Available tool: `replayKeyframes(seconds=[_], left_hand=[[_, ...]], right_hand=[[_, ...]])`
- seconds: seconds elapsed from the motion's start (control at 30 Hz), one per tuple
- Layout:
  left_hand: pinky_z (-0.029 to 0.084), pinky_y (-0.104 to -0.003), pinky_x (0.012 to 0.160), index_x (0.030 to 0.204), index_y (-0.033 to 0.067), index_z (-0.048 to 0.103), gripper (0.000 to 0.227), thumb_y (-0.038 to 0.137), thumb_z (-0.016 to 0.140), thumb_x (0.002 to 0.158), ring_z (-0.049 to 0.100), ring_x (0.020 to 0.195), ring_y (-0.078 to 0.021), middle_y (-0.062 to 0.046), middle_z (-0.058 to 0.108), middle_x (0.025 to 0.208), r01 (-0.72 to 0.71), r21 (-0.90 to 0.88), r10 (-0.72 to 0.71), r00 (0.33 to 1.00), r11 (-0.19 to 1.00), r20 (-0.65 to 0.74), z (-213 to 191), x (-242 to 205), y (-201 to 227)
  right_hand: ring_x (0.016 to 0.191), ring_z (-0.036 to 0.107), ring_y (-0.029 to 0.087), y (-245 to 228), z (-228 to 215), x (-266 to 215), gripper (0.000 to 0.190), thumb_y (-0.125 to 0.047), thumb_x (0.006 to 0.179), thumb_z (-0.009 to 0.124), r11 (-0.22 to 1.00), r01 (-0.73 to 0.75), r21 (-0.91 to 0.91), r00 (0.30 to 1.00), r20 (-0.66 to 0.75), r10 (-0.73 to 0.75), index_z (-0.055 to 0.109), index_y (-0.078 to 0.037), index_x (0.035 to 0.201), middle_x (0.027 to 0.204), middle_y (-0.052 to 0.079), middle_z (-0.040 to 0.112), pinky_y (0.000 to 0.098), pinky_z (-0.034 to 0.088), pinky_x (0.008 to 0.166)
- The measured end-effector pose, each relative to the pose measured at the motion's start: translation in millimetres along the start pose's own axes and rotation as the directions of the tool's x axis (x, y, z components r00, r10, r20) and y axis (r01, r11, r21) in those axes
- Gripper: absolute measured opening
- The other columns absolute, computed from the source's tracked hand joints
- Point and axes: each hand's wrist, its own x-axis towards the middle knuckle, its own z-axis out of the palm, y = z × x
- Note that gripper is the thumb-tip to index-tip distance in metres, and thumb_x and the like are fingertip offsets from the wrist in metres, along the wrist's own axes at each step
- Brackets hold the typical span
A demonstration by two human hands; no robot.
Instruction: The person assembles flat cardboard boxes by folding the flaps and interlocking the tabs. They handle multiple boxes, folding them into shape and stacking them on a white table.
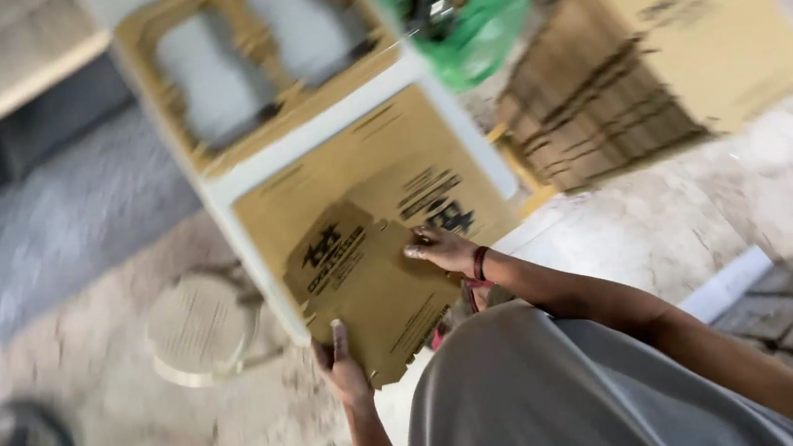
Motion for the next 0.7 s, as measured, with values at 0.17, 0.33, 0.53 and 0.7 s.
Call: replayKeyframes(seconds=[0.17,0.33,0.53,0.7], left_hand=[[0.013,-0.056,0.127,0.159,0.0004,0.028,0.089,0.037,0.077,0.094,0.018,0.154,-0.0432,-0.033,0.026,0.161,-0.091,0.055,0.086,0.992,0.994,0.089,112.6,-22.2,7.6],[0.032,-0.052,0.117,0.159,0.0023,0.026,0.076,0.03,0.066,0.1,0.043,0.133,-0.044,-0.035,0.039,0.149,-0.332,0.179,0.199,0.833,0.926,0.517,242.8,-41.8,-2.1],[0.054,-0.041,0.072,0.126,0.0165,0.043,0.054,0.047,0.07,0.092,0.067,0.088,-0.0274,-0.014,0.064,0.108,-0.37,0.363,-0.113,0.551,0.855,0.827,442.4,-124.3,-6.6],[0.062,-0.032,0.047,0.16,-0.0035,0.006,0.101,0.038,0.066,0.091,0.074,0.061,-0.0213,-0.036,0.062,0.132,-0.195,0.516,-0.4,0.43,0.834,0.809,517.9,-138.7,-48.8]], right_hand=[[0.125,0.064,0.033,-6.0,-117.9,25.0,0.059,-0.053,0.077,0.087,0.999,0.001,0.035,0.964,-0.265,0.008,0.076,-0.015,0.12,0.126,0.014,0.072,0.0424,0.047,0.109],[0.123,0.06,0.035,-76.1,-331.5,-63.3,0.056,-0.038,0.087,0.079,0.995,0.087,-0.043,0.885,-0.455,-0.097,0.069,-0.004,0.129,0.13,0.019,0.066,0.0473,0.044,0.109],[0.119,0.059,0.024,-39.0,-541.2,-102.3,0.049,-0.012,0.098,0.066,0.975,0.219,-0.024,0.809,-0.554,-0.195,0.053,0.002,0.144,0.134,0.018,0.059,0.0349,0.048,0.1],[0.102,0.06,0.014,82.9,-619.3,-52.0,0.046,-0.031,0.095,0.073,0.983,0.082,-0.166,0.831,-0.533,-0.159,0.065,-0.008,0.134,0.116,0.002,0.068,0.0299,0.049,0.089]])
